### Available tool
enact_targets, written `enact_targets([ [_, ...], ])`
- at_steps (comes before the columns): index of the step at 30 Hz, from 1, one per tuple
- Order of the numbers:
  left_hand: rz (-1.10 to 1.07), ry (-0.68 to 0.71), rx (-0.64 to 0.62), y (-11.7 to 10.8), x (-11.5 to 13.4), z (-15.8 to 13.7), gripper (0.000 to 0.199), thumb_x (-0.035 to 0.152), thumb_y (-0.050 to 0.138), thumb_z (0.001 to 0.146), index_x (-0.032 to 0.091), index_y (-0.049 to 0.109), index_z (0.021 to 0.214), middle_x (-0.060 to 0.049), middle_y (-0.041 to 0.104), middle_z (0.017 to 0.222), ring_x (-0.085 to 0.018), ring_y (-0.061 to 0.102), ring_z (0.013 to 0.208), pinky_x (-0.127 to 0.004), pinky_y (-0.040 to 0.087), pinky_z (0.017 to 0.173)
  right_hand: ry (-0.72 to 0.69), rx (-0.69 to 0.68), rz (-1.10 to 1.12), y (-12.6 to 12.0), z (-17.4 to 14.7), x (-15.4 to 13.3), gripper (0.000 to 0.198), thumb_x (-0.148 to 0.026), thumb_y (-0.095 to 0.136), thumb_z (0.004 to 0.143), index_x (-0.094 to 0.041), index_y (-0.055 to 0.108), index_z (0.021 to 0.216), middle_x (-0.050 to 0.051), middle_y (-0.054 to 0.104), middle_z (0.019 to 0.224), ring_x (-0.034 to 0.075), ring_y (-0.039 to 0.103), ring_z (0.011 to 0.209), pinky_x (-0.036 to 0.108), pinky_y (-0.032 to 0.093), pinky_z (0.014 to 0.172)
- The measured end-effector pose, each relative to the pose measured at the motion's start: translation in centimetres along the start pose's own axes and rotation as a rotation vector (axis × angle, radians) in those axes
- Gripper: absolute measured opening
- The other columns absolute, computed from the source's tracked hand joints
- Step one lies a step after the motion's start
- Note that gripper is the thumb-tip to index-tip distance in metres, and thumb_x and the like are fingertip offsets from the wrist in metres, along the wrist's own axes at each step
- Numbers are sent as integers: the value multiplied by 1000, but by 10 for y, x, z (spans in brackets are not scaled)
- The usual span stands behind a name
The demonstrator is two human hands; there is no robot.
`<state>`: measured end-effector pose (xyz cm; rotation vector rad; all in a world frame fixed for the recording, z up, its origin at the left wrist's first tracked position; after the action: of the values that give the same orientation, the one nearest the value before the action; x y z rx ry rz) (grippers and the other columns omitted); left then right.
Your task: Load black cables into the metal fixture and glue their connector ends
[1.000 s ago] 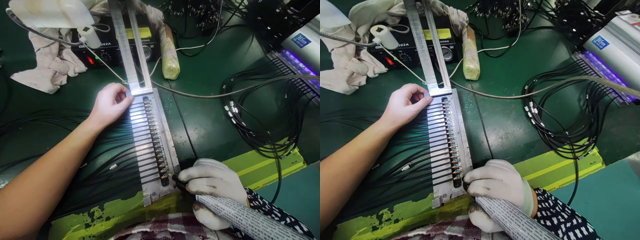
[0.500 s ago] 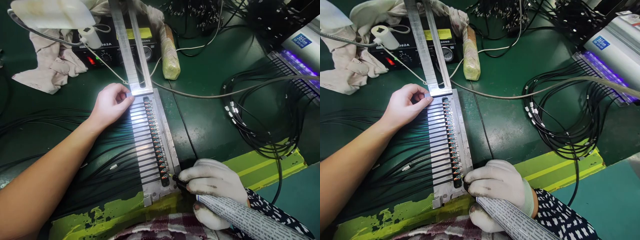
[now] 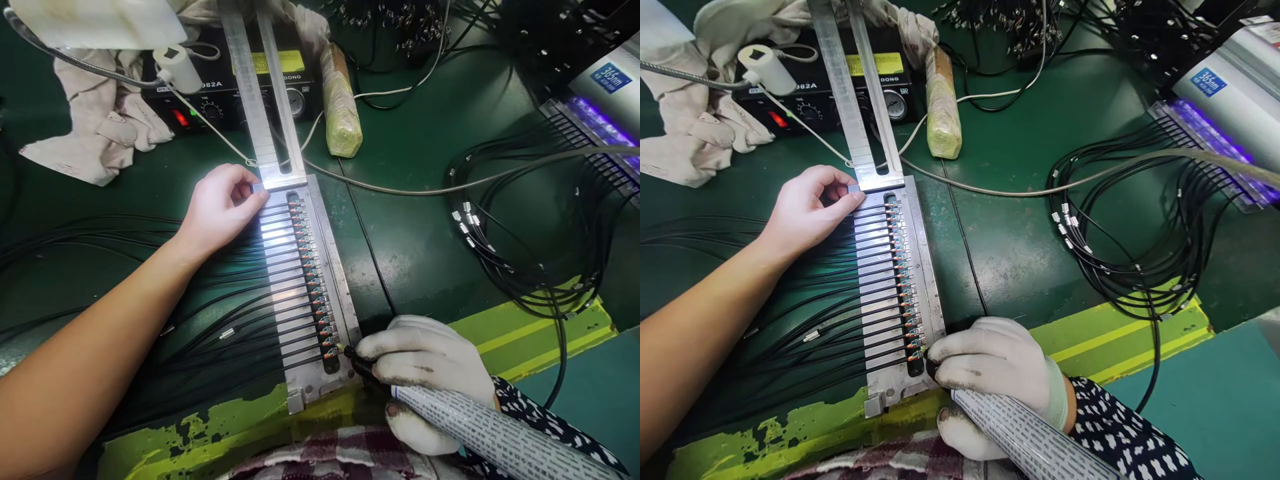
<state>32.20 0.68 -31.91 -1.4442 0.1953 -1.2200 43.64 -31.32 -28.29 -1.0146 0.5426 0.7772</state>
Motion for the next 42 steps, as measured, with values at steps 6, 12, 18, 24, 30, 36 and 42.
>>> enact_targets([
  [6,1,-4,0,0,2,1,31,42,58,79,13,65,88,-1,56,79,-9,49,71,-22,37,68,9,-11,8,1,-1,0,19,-27,49,91,-14,61,84,3,72,97,10,70,87,26,53,70],
  [12,0,-9,0,1,3,0,29,40,59,79,13,64,87,-1,55,78,-9,48,69,-22,36,66,14,-5,-21,0,1,1,20,-31,50,92,-15,62,86,3,72,96,11,71,84,28,54,69],
  [18,-2,-7,4,0,3,0,29,40,59,79,13,64,87,-1,56,78,-8,49,69,-21,36,65,27,14,-7,1,0,0,19,-30,51,91,-16,62,84,3,73,94,12,71,80,29,55,67],
  [24,1,-6,2,0,1,1,29,41,59,79,14,65,88,0,56,78,-8,48,69,-21,36,65,28,11,-7,2,-2,1,18,-31,52,92,-16,62,86,4,72,93,13,71,82,30,55,69],
  [30,1,4,3,0,0,0,31,42,59,79,14,66,90,0,56,78,-8,48,69,-21,36,66,7,-15,5,0,0,1,19,-30,51,92,-16,61,85,3,72,95,11,71,86,28,54,69],
  [36,8,6,-3,0,-1,0,31,42,59,80,15,66,92,0,56,79,-8,49,71,-21,37,67,20,-29,-7,0,-2,0,22,-34,50,91,-16,62,85,3,73,95,12,71,78,29,54,67],
  [42,14,-8,-18,0,-1,1,29,42,59,80,16,65,92,0,56,79,-9,48,69,-23,38,67,-6,-19,2,3,0,1,18,-30,50,90,-16,61,85,3,73,93,11,71,82,28,53,66],
])
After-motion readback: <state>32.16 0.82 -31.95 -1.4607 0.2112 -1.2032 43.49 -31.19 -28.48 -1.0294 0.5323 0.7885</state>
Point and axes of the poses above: each hand's wrist, its own z-axis towards the middle knuckle, its own y-axis out of the palm, x = y × z, the point moved 1 cm from there along z, towards the middle knuckle
